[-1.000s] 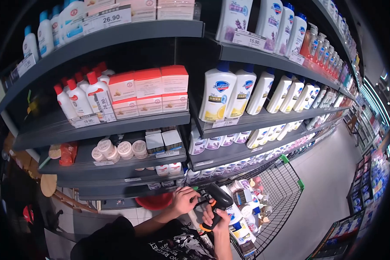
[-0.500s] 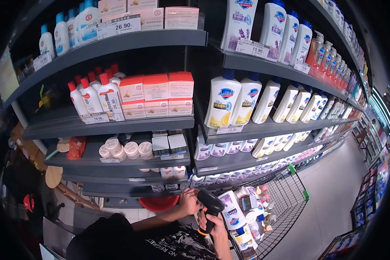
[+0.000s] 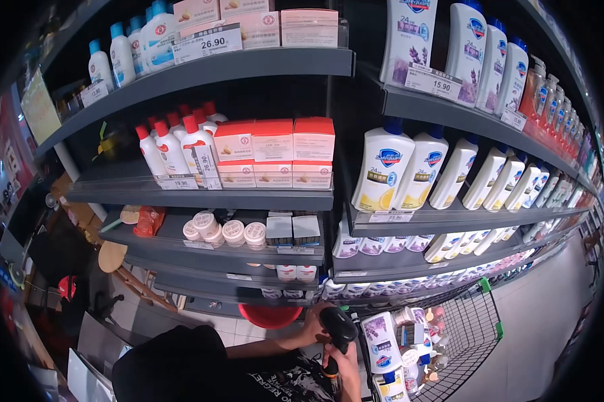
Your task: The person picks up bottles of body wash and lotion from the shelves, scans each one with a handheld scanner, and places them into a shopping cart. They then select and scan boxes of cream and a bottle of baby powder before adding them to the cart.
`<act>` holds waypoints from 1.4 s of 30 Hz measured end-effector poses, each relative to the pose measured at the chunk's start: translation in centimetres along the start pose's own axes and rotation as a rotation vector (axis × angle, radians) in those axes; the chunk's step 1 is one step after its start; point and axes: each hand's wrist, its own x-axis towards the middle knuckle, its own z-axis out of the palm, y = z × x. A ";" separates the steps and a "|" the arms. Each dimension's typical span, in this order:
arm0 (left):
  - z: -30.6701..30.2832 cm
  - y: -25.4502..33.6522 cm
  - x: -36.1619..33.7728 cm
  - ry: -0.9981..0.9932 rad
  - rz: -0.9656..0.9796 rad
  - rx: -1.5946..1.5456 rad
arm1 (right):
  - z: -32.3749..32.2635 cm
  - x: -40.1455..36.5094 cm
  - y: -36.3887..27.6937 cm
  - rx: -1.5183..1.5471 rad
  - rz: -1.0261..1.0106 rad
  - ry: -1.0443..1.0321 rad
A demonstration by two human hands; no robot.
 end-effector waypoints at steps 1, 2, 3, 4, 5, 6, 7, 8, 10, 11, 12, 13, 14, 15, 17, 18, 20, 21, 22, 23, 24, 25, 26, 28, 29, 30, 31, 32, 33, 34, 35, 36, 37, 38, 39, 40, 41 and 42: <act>0.0 0.1 0.1 -0.013 -0.022 0.003 | -0.5 0.0 0.5 -0.001 0.014 0.018; 0.1 0.2 0.3 -0.028 -0.040 0.004 | -0.5 0.0 0.4 0.000 0.012 0.019; 0.1 0.2 0.4 -0.031 -0.035 0.004 | -0.5 -0.1 0.1 0.015 0.009 0.017; 0.1 0.3 0.5 -0.054 -0.049 0.025 | -0.4 -0.1 0.0 0.031 0.006 0.016; 0.2 0.3 0.4 -0.077 -0.065 0.048 | -0.7 0.0 0.1 0.034 0.004 0.019; 0.3 0.1 0.3 -0.080 -0.064 0.048 | -1.2 0.0 0.5 0.038 0.019 0.026; 0.4 -0.2 0.3 -0.095 -0.008 0.066 | -1.5 0.0 0.7 0.041 0.035 0.031; 0.4 -0.2 0.4 -0.109 0.048 0.085 | -1.5 0.0 0.7 0.042 0.035 0.031; 0.4 -0.1 0.5 -0.106 0.029 0.037 | -1.4 -0.2 0.6 0.059 0.047 0.055; 0.3 -0.1 0.4 -0.105 0.010 -0.014 | -1.2 -0.2 0.5 0.062 0.050 0.052; 0.3 -0.3 0.3 -0.105 0.007 -0.011 | -1.0 -0.3 0.2 0.054 0.043 0.040; 0.4 -0.6 0.2 -0.082 0.035 -0.004 | -0.8 -0.4 0.0 0.045 0.036 0.029; 0.5 -0.8 0.0 -0.058 0.063 0.002 | -0.6 -0.5 -0.3 0.046 0.040 0.027; 0.6 -0.9 -0.1 -0.055 0.059 0.006 | -0.3 -0.6 -0.6 0.023 0.040 0.029; 0.9 -1.4 -0.4 -0.054 -0.032 -0.074 | -0.4 -0.6 -0.4 0.000 0.046 0.017; 1.2 -1.7 -0.6 -0.047 -0.035 -0.065 | -1.0 -0.7 0.1 0.015 0.059 0.035; 1.3 -1.7 -0.6 -0.070 -0.021 0.012 | -1.1 -0.7 0.3 0.033 0.076 0.046; 1.1 -1.4 -0.5 -0.075 -0.033 -0.005 | -0.9 -0.7 0.1 0.030 0.067 0.052; 0.9 -1.2 -0.4 -0.071 -0.035 0.002 | -0.8 -0.7 0.0 0.027 0.057 0.059; 0.7 -0.9 -0.3 -0.076 -0.022 -0.012 | -0.9 -0.4 0.1 0.038 0.040 0.049; 0.5 -0.7 -0.2 -0.082 -0.009 -0.028 | -1.1 -0.2 0.3 0.039 0.044 0.044; 0.3 -0.4 0.0 -0.081 -0.012 -0.025 | -1.4 -0.2 0.4 0.030 0.045 0.014; 0.3 -0.3 -0.1 -0.080 -0.012 -0.023 | -1.5 -0.2 0.5 0.019 0.047 -0.015; 0.3 -0.2 0.0 -0.079 -0.010 -0.021 | -1.6 -0.1 0.5 0.012 0.044 -0.027; 0.4 -0.3 -0.1 -0.075 -0.013 -0.016 | -1.6 0.0 0.4 0.007 0.039 -0.037; 0.5 -0.4 -0.1 -0.073 -0.015 -0.012 | -1.6 0.0 0.4 0.007 0.038 -0.035; 0.6 -0.6 -0.1 -0.074 -0.015 -0.014 | -1.5 0.0 0.3 0.023 0.027 -0.029; 0.5 -0.7 0.1 -0.105 -0.011 -0.022 | -1.4 0.0 0.4 0.039 0.018 -0.025; 0.3 -0.8 0.0 -0.132 -0.010 -0.027 | -1.5 -0.1 0.5 0.038 0.022 -0.028; 0.0 -0.9 -0.1 -0.129 -0.014 -0.021 | -1.7 -0.2 0.6 0.039 0.039 -0.020; -1.0 -0.1 0.5 -0.196 0.002 -0.102 | -1.8 -0.3 0.8 0.038 0.054 -0.011; -2.1 0.6 1.4 -0.263 0.023 -0.187 | -1.7 -0.4 0.8 0.036 0.053 -0.014; -4.1 1.0 2.4 -0.203 0.143 -0.030 | -1.6 -0.5 0.7 0.027 0.061 0.016; -7.0 1.5 3.7 -0.140 0.265 0.125 | -1.7 -0.5 0.6 0.017 0.065 0.047; -10.4 2.5 5.7 0.045 0.321 0.214 | -2.2 -0.4 1.2 0.034 0.078 0.071; -14.5 3.6 7.7 0.140 0.295 0.405 | -2.3 -0.2 1.1 0.033 0.077 0.067; -17.9 3.5 9.7 0.422 0.370 0.490 | -2.4 -0.3 1.1 0.085 0.077 0.084; -21.8 4.6 11.2 0.575 0.317 0.550 | -2.3 -0.4 1.2 0.139 0.081 0.098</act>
